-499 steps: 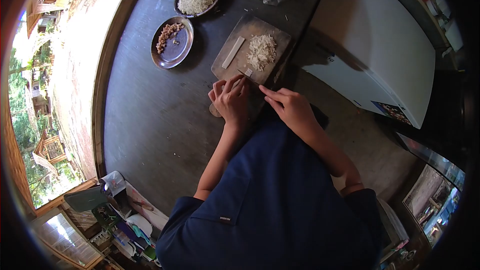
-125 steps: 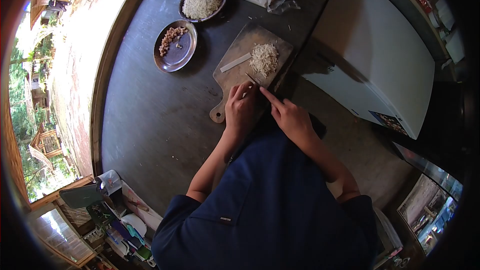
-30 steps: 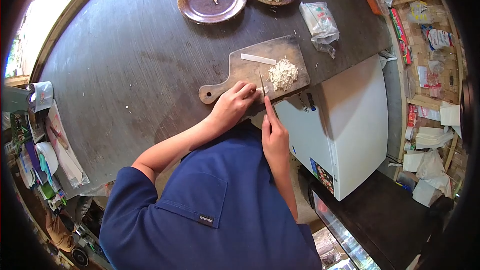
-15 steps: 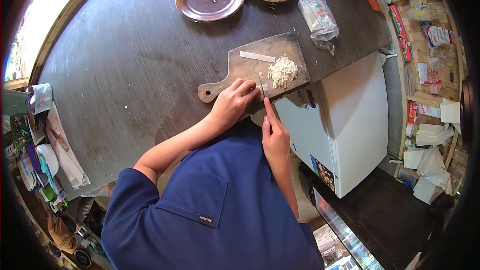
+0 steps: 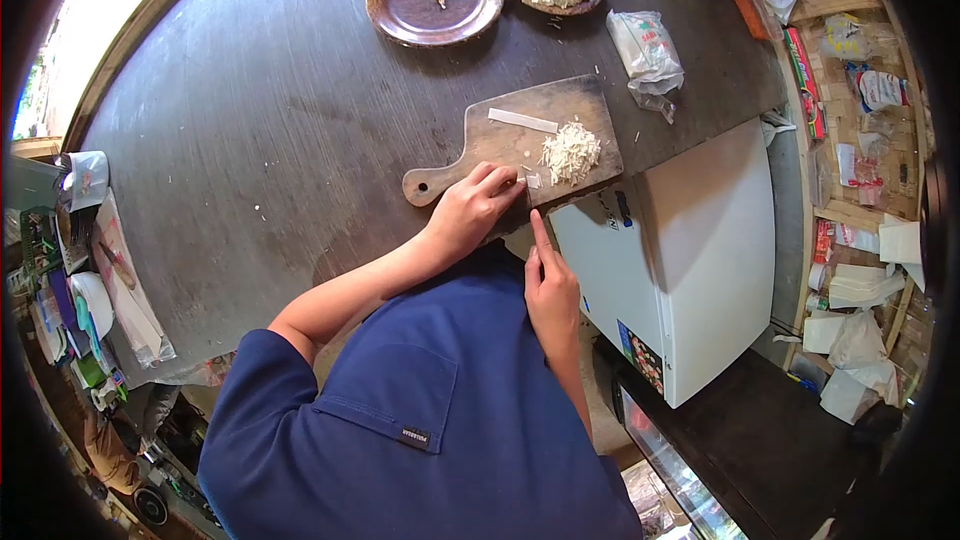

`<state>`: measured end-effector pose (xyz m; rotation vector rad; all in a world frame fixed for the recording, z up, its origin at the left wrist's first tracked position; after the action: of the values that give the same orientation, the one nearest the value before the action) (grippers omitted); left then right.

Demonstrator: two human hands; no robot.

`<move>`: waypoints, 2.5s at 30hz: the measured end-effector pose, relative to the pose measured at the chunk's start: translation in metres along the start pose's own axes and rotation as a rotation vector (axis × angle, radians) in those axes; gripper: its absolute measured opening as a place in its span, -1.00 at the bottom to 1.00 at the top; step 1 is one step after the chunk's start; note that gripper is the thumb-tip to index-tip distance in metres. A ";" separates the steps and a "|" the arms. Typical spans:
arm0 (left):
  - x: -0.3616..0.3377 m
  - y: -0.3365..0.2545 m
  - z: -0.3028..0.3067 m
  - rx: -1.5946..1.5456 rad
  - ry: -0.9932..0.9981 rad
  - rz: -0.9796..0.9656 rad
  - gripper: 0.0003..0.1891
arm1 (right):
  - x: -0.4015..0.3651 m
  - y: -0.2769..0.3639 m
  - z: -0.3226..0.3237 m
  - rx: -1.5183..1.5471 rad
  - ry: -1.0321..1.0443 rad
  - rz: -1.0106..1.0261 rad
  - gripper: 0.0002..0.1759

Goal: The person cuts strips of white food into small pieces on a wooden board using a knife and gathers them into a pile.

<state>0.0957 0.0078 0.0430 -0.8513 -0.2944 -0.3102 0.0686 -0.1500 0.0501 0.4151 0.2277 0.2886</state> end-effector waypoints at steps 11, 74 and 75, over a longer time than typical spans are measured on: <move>-0.002 0.001 -0.003 0.027 -0.001 -0.049 -0.57 | 0.006 0.004 0.001 0.040 -0.007 0.030 -0.30; -0.002 0.000 0.002 0.063 0.067 -0.051 -0.60 | 0.009 0.010 -0.005 -0.003 -0.021 0.031 -0.30; -0.004 -0.002 0.002 0.068 0.065 -0.068 -0.61 | 0.004 0.007 -0.006 -0.008 0.001 0.010 -0.30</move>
<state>0.0914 0.0088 0.0443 -0.7641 -0.2720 -0.3891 0.0687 -0.1403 0.0469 0.4082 0.2252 0.2994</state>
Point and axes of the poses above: each hand's wrist, its own x-axis towards the middle knuckle, its own z-axis out of the back of the hand, y = z × x, the point moved 9 cm from there along x, towards the middle knuckle, and after that the axes turned 12 degrees about -x, right-handed, at the moved point
